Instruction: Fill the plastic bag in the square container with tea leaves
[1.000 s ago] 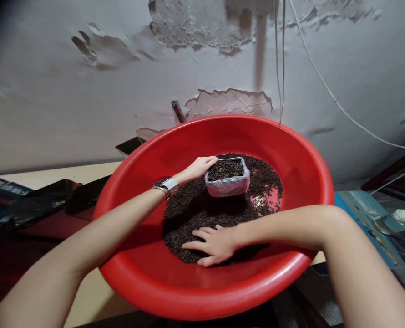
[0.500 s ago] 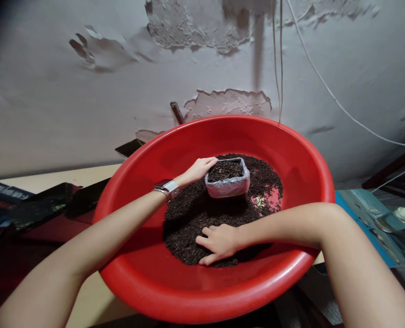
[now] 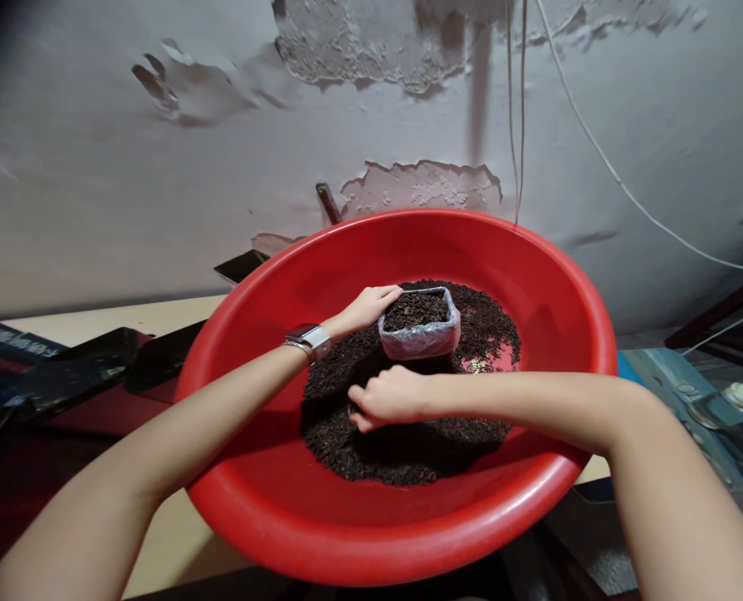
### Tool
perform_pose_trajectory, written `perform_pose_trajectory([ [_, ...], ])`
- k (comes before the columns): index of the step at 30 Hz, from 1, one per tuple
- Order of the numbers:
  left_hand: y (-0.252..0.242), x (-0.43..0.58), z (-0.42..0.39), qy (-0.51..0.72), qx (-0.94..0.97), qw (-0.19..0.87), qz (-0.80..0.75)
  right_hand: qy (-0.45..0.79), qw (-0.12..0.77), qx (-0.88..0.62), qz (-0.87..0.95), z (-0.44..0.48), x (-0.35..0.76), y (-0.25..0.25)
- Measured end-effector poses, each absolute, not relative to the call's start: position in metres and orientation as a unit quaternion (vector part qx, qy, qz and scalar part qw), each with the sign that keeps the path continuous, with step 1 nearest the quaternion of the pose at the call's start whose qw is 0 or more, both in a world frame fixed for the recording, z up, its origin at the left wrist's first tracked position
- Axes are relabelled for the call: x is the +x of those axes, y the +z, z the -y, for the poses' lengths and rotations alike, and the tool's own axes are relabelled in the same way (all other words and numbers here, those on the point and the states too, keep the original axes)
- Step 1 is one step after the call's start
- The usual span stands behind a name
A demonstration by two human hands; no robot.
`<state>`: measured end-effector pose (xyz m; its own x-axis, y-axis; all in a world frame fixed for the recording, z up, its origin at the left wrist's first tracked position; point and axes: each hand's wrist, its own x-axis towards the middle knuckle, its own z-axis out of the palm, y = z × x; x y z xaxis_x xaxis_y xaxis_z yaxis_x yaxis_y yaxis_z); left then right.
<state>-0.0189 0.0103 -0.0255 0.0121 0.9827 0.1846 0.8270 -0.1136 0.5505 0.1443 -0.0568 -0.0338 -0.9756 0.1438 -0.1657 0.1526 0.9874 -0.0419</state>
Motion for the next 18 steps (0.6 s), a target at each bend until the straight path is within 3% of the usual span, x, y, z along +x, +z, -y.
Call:
perform_pose_trajectory([
  [7, -0.019, -0.030, -0.011, 0.292, 0.688, 0.239, -0.620, 0.028, -0.076, 0.259, -0.962, -0.002, 0.150, 0.036],
  [12, -0.016, -0.035, -0.011, 0.347, 0.587, 0.369, -0.632, 0.038, -0.077, 0.211, -0.974, -0.033, 0.157, 0.023],
  [18, -0.017, -0.031, -0.011, 0.356, 0.532, 0.392, -0.660, -0.064, 0.021, 0.103, -0.992, -0.045, 0.154, -0.002],
])
